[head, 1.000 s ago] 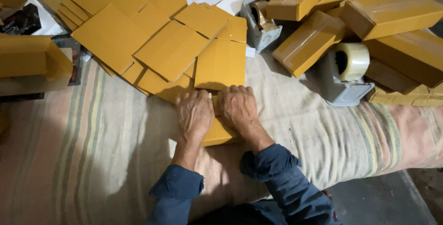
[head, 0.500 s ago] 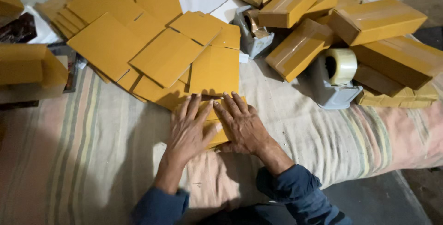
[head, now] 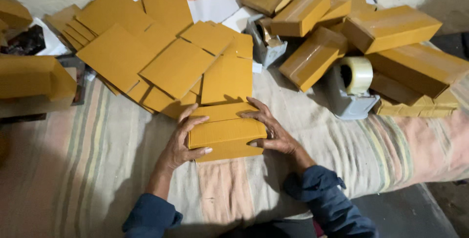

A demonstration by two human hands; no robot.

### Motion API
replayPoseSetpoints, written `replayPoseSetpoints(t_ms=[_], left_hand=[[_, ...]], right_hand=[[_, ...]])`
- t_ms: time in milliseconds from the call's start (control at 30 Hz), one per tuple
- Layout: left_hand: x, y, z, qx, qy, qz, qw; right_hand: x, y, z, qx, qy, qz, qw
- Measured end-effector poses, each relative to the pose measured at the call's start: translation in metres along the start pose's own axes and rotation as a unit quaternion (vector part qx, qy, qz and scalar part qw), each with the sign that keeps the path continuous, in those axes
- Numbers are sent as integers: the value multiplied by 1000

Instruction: The person folds flat yellow cardboard mailer boxes into open boxes one at a time, pressing the side walls and bottom flaps into shape by hand and placing each finished box on a pile of completed boxes on the padded work surface.

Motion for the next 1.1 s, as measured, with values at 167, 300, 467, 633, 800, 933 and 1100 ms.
replayPoseSetpoints(t_ms=[167, 300, 467, 633, 800, 933, 1100], left_hand=[[11, -2, -9, -63, -71, 136, 986], [48, 13, 8, -48, -318, 296, 900], [42, 41, 44, 14, -410, 455, 790], [39, 55, 64, 39, -471, 480, 739], [62, 34, 44, 54, -559, 240, 792], [57, 8, 14, -14, -491, 147, 858], [24, 16, 3, -87, -267, 193, 940]], right_hand=[[-9, -3, -3, -157, -5, -80, 984], [4, 1, 10, -81, -13, -148, 986], [28, 11, 40, -55, -25, -80, 995], [33, 25, 59, -110, 33, -46, 992], [3, 14, 45, -197, 162, -87, 963], [-36, 11, 26, -227, 276, -213, 909], [-56, 9, 24, -251, 292, -187, 904]])
Point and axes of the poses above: each hand's wrist, its own z-axis away from the middle knuckle, its own y-axis out of the palm, x = y × z, the point moved 8 cm from there along -z, towards the middle knuckle, and after that the axes turned 3 degrees about -y, right-handed, at the moved point
